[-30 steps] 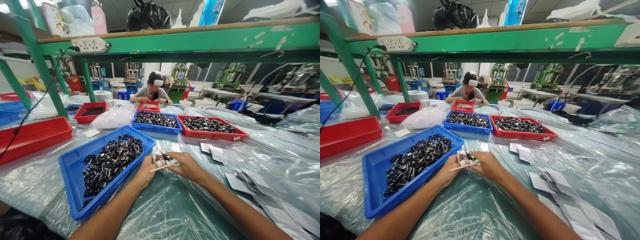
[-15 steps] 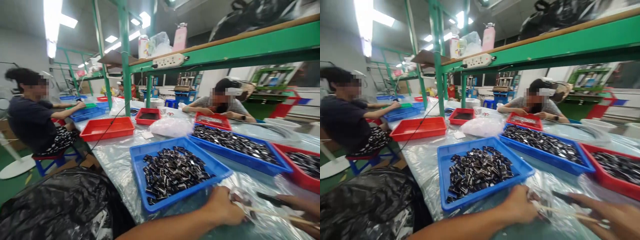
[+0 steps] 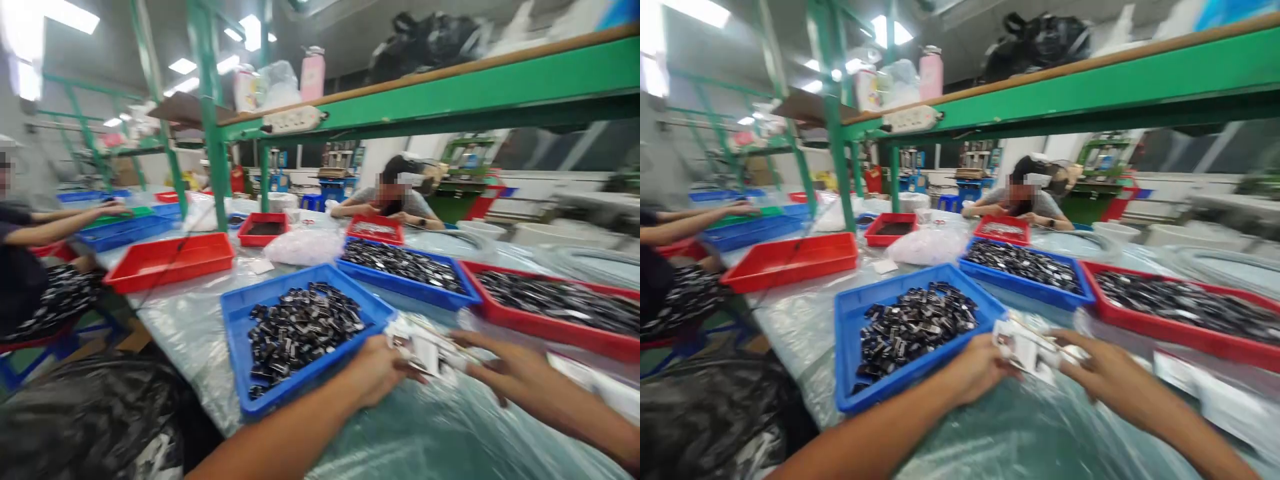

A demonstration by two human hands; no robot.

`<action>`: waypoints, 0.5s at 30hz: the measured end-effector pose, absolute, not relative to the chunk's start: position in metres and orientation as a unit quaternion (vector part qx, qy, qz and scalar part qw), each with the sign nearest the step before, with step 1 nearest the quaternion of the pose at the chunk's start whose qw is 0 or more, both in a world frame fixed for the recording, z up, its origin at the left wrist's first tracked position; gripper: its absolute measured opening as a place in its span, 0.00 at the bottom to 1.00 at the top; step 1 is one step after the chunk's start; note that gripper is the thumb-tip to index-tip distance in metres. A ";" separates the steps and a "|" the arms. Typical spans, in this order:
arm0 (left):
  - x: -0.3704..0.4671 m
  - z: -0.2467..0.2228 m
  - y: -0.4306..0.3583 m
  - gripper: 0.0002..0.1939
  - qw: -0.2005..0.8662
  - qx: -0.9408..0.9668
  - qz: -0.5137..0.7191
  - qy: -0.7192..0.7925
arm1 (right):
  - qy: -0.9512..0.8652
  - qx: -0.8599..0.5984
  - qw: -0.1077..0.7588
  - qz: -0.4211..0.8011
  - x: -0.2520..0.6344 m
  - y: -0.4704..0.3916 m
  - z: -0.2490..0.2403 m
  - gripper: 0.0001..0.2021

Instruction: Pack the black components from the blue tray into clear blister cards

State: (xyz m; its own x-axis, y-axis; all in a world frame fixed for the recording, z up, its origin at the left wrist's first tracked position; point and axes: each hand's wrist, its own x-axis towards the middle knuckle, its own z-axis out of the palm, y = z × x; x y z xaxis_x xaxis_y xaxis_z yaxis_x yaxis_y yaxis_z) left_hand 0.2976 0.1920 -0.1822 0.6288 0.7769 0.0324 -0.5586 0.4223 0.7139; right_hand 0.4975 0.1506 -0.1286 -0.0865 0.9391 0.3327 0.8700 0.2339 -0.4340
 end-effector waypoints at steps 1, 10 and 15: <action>0.296 -0.183 0.189 0.18 0.834 0.352 0.399 0.147 | -0.721 -0.613 0.264 0.187 0.493 0.141 -0.128 0.24; 0.295 -0.187 0.181 0.26 0.790 0.431 0.394 0.189 | -0.647 -0.618 0.390 0.217 0.458 0.136 -0.131 0.08; 0.296 -0.190 0.179 0.21 0.766 0.418 0.429 0.234 | -0.748 -0.559 0.357 -0.041 0.456 0.133 -0.144 0.14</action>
